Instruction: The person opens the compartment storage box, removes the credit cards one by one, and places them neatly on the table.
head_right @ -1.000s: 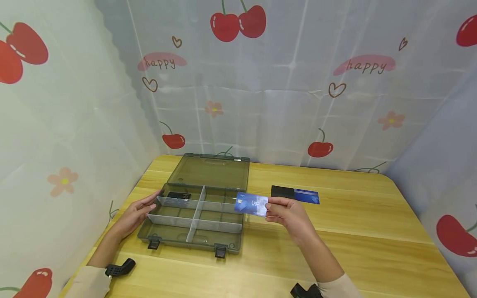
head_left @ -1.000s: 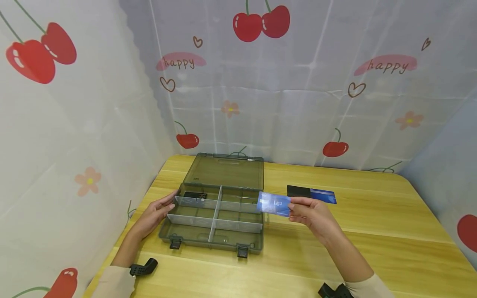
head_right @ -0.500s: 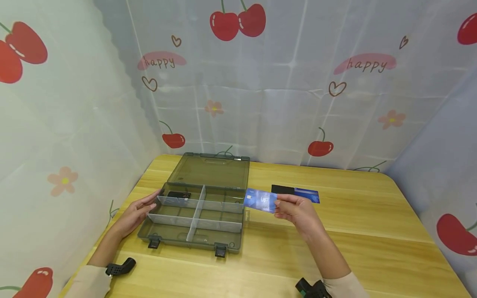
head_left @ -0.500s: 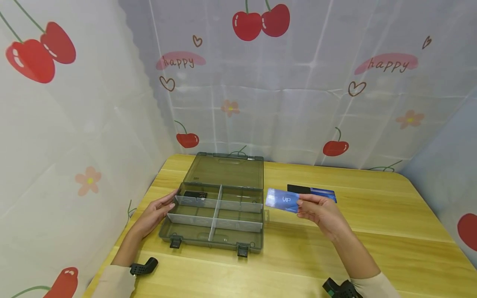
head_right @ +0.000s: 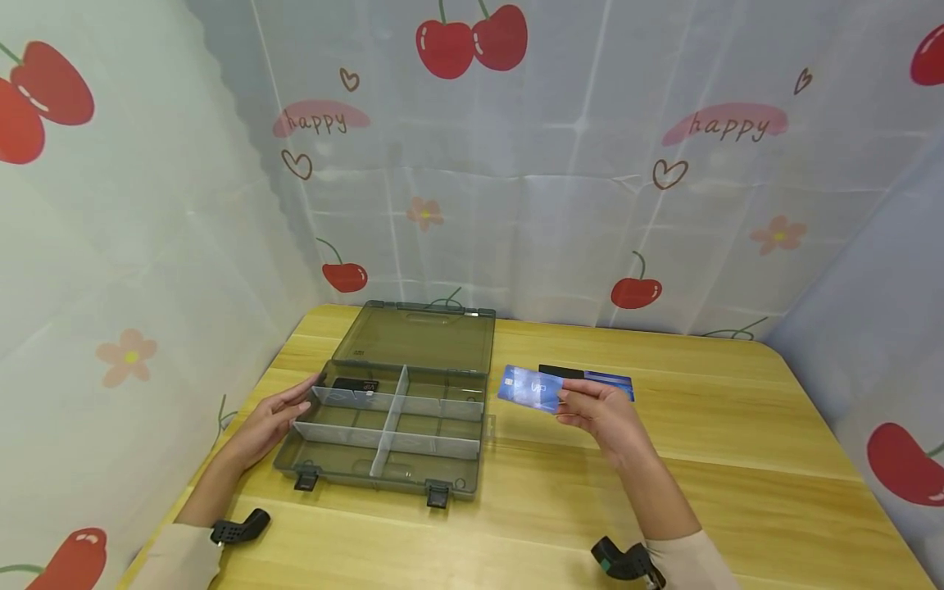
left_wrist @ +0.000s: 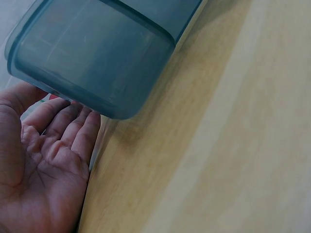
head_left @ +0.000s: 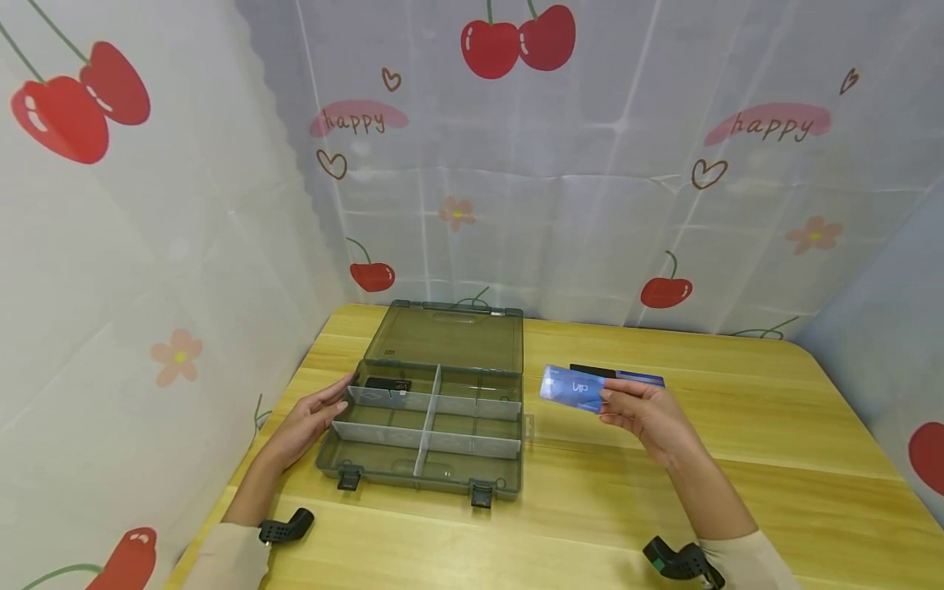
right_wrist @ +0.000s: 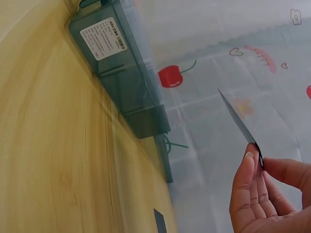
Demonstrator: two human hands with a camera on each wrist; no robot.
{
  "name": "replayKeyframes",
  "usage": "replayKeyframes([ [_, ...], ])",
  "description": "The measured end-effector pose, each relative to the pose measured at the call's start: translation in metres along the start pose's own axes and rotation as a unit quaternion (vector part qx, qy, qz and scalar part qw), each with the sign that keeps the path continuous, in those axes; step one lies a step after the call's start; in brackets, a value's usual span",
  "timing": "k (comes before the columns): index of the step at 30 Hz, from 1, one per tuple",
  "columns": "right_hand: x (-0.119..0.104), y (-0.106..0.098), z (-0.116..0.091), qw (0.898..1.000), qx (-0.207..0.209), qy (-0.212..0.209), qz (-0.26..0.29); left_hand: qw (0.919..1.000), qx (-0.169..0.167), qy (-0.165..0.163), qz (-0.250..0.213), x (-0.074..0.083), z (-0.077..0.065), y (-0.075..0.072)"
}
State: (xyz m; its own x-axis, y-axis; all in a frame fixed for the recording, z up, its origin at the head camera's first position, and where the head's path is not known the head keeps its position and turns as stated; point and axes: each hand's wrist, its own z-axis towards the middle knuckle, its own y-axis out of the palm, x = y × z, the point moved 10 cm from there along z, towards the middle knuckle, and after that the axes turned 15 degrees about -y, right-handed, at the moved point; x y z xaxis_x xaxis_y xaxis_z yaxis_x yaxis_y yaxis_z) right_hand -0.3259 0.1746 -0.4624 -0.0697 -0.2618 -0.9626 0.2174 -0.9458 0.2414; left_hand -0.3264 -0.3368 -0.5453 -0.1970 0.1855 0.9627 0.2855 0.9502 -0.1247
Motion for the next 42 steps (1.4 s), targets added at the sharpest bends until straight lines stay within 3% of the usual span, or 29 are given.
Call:
replayKeyframes([
  [42, 0.02, -0.047, 0.01, 0.999, 0.023, 0.023, 0.003, 1.0, -0.001, 0.001, -0.001, 0.0, -0.001, 0.001],
])
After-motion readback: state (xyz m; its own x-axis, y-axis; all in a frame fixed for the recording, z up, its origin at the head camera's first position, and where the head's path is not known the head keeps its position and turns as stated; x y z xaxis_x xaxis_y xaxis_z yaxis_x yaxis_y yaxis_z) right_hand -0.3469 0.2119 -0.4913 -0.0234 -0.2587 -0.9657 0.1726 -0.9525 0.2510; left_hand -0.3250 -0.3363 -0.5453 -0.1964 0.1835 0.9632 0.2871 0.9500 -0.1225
